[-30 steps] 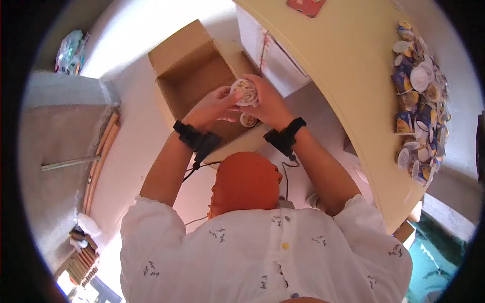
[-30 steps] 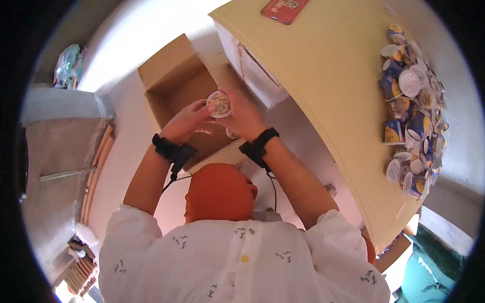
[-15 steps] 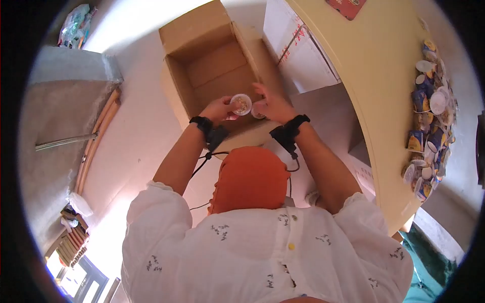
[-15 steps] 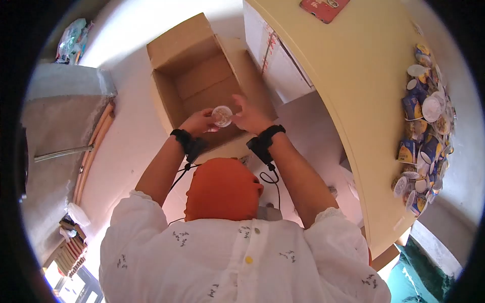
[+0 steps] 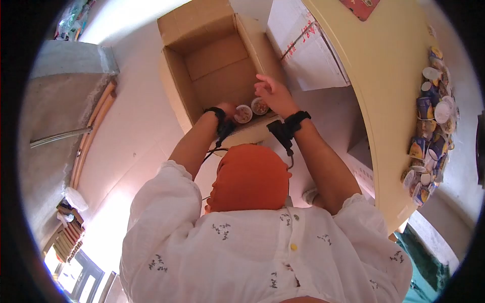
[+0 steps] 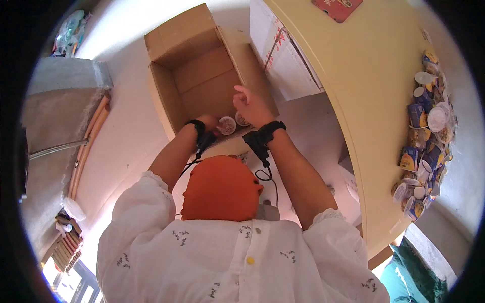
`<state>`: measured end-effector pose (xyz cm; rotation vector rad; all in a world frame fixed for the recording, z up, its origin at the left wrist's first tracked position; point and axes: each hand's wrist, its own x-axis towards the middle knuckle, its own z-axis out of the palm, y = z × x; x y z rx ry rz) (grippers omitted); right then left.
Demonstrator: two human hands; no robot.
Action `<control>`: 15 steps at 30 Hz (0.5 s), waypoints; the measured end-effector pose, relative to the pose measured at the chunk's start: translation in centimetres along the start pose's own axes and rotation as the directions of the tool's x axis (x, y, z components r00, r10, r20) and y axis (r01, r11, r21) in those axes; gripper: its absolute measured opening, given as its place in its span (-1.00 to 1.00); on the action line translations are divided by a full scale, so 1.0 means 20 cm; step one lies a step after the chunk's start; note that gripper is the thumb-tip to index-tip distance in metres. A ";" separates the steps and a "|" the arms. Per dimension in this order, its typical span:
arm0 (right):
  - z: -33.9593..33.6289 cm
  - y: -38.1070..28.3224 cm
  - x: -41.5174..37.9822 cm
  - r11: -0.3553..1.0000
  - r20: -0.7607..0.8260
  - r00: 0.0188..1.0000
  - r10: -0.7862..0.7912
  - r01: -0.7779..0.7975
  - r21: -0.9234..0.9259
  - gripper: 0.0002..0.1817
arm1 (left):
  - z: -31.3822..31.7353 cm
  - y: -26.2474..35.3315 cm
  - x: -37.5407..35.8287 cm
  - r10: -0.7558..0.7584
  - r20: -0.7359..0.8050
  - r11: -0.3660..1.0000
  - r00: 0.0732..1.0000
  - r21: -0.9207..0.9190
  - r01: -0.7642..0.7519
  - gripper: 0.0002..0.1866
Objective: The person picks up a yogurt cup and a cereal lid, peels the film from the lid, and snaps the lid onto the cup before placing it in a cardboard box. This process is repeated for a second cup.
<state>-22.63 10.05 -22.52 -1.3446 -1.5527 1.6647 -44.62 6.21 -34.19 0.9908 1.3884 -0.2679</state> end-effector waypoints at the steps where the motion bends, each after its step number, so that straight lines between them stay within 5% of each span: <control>1: 0.00 -0.01 0.00 1.000 0.001 1.000 0.002 -0.002 0.000 -0.48 | 0.02 -0.04 0.06 0.003 -0.008 1.000 1.000 -0.014 -0.003 -0.52; 5: -0.03 -0.02 -0.01 0.999 -0.008 0.999 0.041 -0.041 0.014 -0.51 | 0.07 -0.16 0.29 -0.041 -0.023 0.985 0.999 0.167 0.044 -0.52; 8: -0.05 -0.03 -0.02 0.999 0.004 0.999 0.053 -0.053 0.005 -0.53 | 0.07 -0.11 0.22 -0.084 -0.007 0.996 0.996 -0.025 0.084 -0.54; 10: -0.06 -0.04 -0.03 0.998 0.002 0.999 0.053 -0.053 0.018 -0.54 | 0.03 0.14 -0.14 0.029 -0.094 0.972 0.995 0.236 -0.006 -0.59; 11: -0.06 -0.05 -0.04 0.998 0.000 0.999 0.053 -0.053 0.020 -0.54 | 0.04 0.05 -0.03 0.030 -0.092 0.971 0.995 0.238 -0.007 -0.59; 14: -0.08 -0.07 -0.07 1.000 0.000 1.000 0.030 -0.030 0.004 -0.54 | 0.06 -0.08 0.20 0.087 -0.044 0.996 0.995 0.006 -0.086 -0.56; 15: -0.09 -0.07 -0.09 1.000 0.007 1.000 0.008 -0.008 -0.014 -0.55 | 0.01 0.11 0.01 -0.019 0.006 0.954 1.000 0.298 0.017 -0.53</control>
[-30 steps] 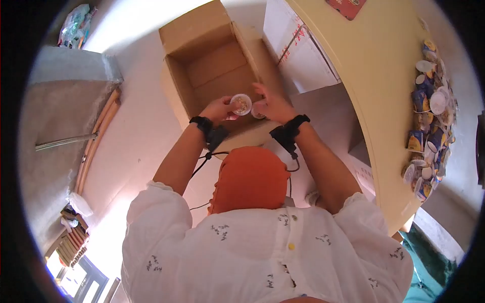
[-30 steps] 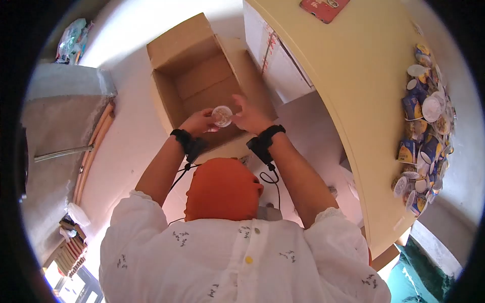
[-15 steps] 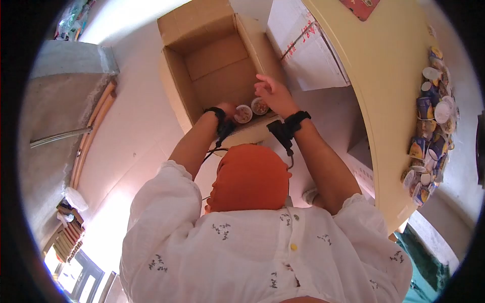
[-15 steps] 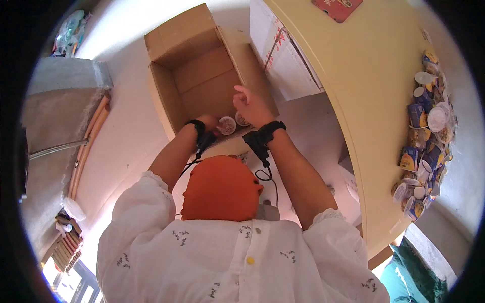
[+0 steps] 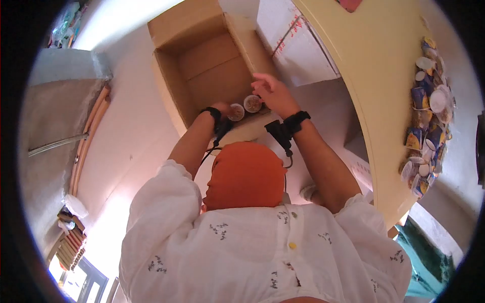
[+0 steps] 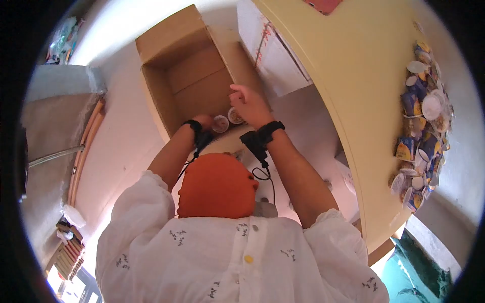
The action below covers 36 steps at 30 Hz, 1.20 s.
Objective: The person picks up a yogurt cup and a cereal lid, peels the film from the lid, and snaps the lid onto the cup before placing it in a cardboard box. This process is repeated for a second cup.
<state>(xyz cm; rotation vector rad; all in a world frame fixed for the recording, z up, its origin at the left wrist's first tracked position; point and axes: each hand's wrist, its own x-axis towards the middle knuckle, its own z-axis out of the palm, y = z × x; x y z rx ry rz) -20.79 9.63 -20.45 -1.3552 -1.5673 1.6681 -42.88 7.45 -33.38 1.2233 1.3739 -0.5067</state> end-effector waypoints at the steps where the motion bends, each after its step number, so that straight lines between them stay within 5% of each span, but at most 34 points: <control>1: 0.00 -0.01 -0.02 1.000 -0.012 1.000 -0.003 0.003 -0.001 -0.55 | -0.06 0.12 -0.12 -0.104 0.047 0.950 0.993 0.299 0.086 -0.50; 2: 0.00 -0.04 -0.04 0.999 -0.053 0.998 -0.025 0.026 0.030 -0.56 | -0.03 0.04 -0.03 -0.096 0.042 0.947 0.995 0.310 0.078 -0.50; 4: -0.01 -0.08 -0.07 0.996 -0.114 0.992 -0.053 0.060 0.058 -0.56 | 0.02 -0.07 0.07 0.148 -0.260 0.955 0.954 -0.212 -0.206 -0.45; 8: -0.07 -0.17 -0.15 0.996 -0.108 0.993 -0.048 0.056 0.067 -0.57 | -0.11 0.43 -0.62 0.014 -0.294 0.924 0.956 -0.361 -0.125 -0.61; 10: -0.11 -0.25 -0.19 0.997 -0.092 0.994 -0.056 0.060 0.049 -0.56 | -0.13 0.51 -0.72 0.195 -0.349 0.783 0.917 -0.508 -0.360 -0.64; 13: -0.17 -0.39 -0.31 0.981 -0.142 0.972 -0.188 0.192 0.012 -0.58 | -0.18 0.67 -0.90 0.329 -0.229 0.688 0.916 -0.606 -0.399 -0.56; 16: -0.25 -0.57 -0.48 0.961 -0.179 0.959 -0.218 0.243 0.130 -0.62 | -0.19 0.86 -1.09 0.469 -0.233 0.628 0.852 -0.591 -0.507 -0.63; 21: -0.49 -0.75 -0.85 0.897 -0.379 0.825 -0.419 0.442 -0.028 -0.68 | -0.13 1.29 -1.41 0.516 -0.196 0.706 0.834 -0.455 -0.543 -0.66; 25: -0.73 -0.73 -1.22 0.896 -0.519 0.744 -0.421 0.431 -0.108 -0.69 | -0.01 1.60 -1.58 0.647 -0.170 0.650 0.743 -0.386 -0.654 -0.65; 29: -0.99 -0.65 -1.60 0.920 -0.659 0.648 -0.381 0.196 -0.340 -0.70 | 0.11 1.88 -1.58 0.762 -0.145 0.562 0.631 -0.336 -0.756 -0.65; 36: -1.29 -0.39 -1.89 0.916 -0.858 0.349 -0.376 0.000 -0.401 -0.71 | 0.30 2.23 -1.35 0.717 -0.185 0.636 0.672 -0.221 -0.739 -0.65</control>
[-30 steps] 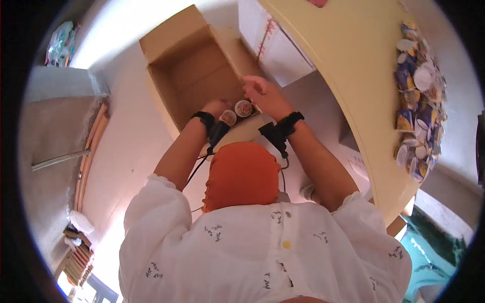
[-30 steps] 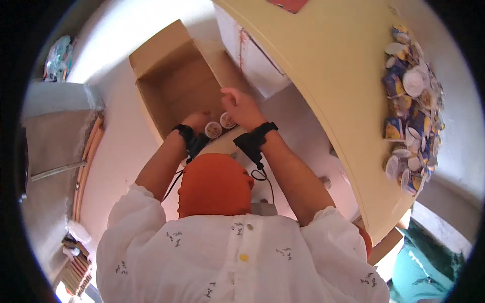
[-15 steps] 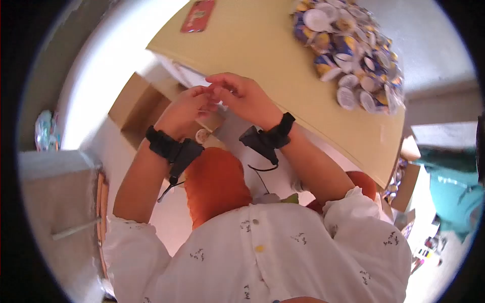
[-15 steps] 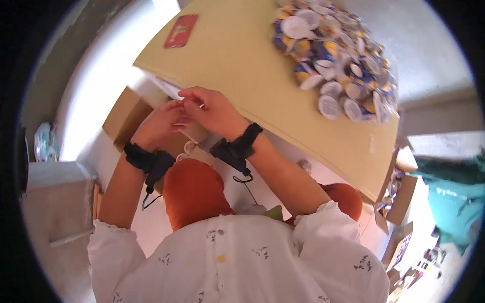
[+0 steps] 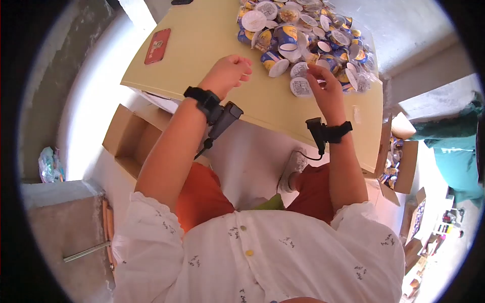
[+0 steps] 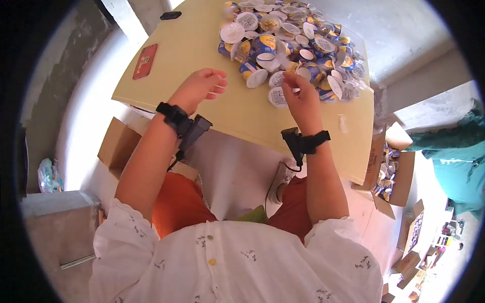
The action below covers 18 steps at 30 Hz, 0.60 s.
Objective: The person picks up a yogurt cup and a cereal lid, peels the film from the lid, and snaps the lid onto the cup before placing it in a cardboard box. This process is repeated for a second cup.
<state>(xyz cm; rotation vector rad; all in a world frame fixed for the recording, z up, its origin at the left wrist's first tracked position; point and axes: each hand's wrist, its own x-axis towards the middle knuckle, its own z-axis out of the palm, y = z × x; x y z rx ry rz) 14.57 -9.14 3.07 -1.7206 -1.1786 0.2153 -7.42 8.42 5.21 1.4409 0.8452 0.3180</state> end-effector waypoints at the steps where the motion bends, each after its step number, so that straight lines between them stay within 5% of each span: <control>1: -0.01 0.03 0.01 0.993 -0.023 0.998 -0.062 0.060 -0.097 -0.69 | 0.03 -0.03 0.06 0.020 -0.022 0.997 1.000 0.070 -0.019 -0.60; 3: -0.04 0.05 0.01 0.975 -0.042 0.992 -0.121 0.111 -0.192 -0.67 | 0.11 -0.10 0.16 0.039 -0.040 0.989 0.998 0.144 -0.033 -0.55; 5: -0.09 0.04 0.00 0.823 -0.014 0.973 -0.232 0.188 -0.536 -0.60 | 0.19 -0.14 0.24 0.267 -0.160 0.864 0.950 0.476 -0.163 -0.42; 8: -0.15 0.08 -0.02 0.777 0.076 0.987 -0.140 0.157 -0.609 -0.54 | 0.31 -0.11 0.26 0.413 -0.180 0.766 0.893 0.599 -0.233 -0.42; 18: -0.19 0.15 -0.06 0.810 0.108 0.990 -0.087 0.134 -0.571 -0.56 | 0.41 -0.14 0.32 0.506 -0.204 0.647 0.838 0.732 -0.212 -0.71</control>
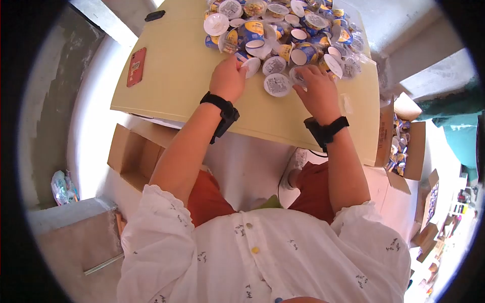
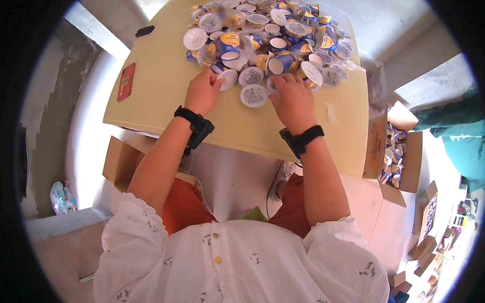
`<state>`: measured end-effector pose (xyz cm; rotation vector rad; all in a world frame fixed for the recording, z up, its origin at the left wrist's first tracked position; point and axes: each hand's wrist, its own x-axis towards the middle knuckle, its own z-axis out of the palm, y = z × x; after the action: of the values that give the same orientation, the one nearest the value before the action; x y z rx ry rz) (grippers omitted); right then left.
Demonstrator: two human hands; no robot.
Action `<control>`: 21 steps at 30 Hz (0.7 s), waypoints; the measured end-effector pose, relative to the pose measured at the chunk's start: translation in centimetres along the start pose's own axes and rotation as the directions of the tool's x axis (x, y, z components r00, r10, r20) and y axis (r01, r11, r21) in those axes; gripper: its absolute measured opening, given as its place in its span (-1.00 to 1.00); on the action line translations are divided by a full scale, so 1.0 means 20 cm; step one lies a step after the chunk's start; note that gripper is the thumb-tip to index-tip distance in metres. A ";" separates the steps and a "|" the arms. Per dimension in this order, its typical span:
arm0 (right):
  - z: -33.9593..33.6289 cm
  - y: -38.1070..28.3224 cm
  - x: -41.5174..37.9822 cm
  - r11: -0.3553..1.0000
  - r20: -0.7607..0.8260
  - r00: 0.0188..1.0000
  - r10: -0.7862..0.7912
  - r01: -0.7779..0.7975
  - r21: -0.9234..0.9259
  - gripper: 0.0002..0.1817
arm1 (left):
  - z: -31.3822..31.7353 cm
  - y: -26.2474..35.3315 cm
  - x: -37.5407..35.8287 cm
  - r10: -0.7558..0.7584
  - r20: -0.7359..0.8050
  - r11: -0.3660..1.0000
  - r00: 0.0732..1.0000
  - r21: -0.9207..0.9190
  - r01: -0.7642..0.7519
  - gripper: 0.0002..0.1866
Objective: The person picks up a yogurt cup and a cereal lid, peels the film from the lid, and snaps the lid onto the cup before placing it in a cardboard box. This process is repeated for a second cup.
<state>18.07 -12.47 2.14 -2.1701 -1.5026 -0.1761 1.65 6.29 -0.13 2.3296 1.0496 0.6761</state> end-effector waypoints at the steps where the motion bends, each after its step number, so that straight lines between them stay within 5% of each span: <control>1: 0.00 -0.02 0.00 0.999 -0.012 1.000 -0.027 0.027 -0.026 -0.57 | -0.01 0.00 -0.01 -0.016 0.005 1.000 1.000 -0.025 0.016 -0.71; 9: 0.06 -0.07 0.01 0.990 -0.069 0.990 -0.126 0.121 -0.065 -0.55 | -0.12 -0.12 -0.11 -0.143 0.151 0.965 0.978 -0.197 0.171 -0.73; 11: 0.06 -0.08 0.02 0.992 -0.045 0.992 -0.115 0.112 -0.059 -0.57 | -0.22 -0.05 -0.19 -0.347 0.341 0.733 0.874 -0.482 0.479 -0.73; 14: 0.03 -0.09 0.02 0.994 -0.085 0.990 -0.112 0.110 -0.026 -0.66 | -0.29 -0.02 -0.25 -0.385 0.456 0.591 0.803 -0.546 0.594 -0.69; 18: -0.06 -0.03 0.01 0.999 -0.193 0.980 -0.037 0.034 -0.014 -0.79 | -0.29 -0.03 -0.31 -0.381 0.467 0.551 0.798 -0.578 0.602 -0.68; 21: -0.17 0.11 -0.05 0.997 -0.198 0.979 0.047 -0.058 -0.049 -0.83 | -0.26 -0.09 -0.32 -0.318 0.503 0.659 0.803 -0.492 0.569 -0.67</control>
<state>20.17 -15.55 4.08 -2.1616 -1.3429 -0.4060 -6.24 3.57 1.19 1.4407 0.9754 0.2820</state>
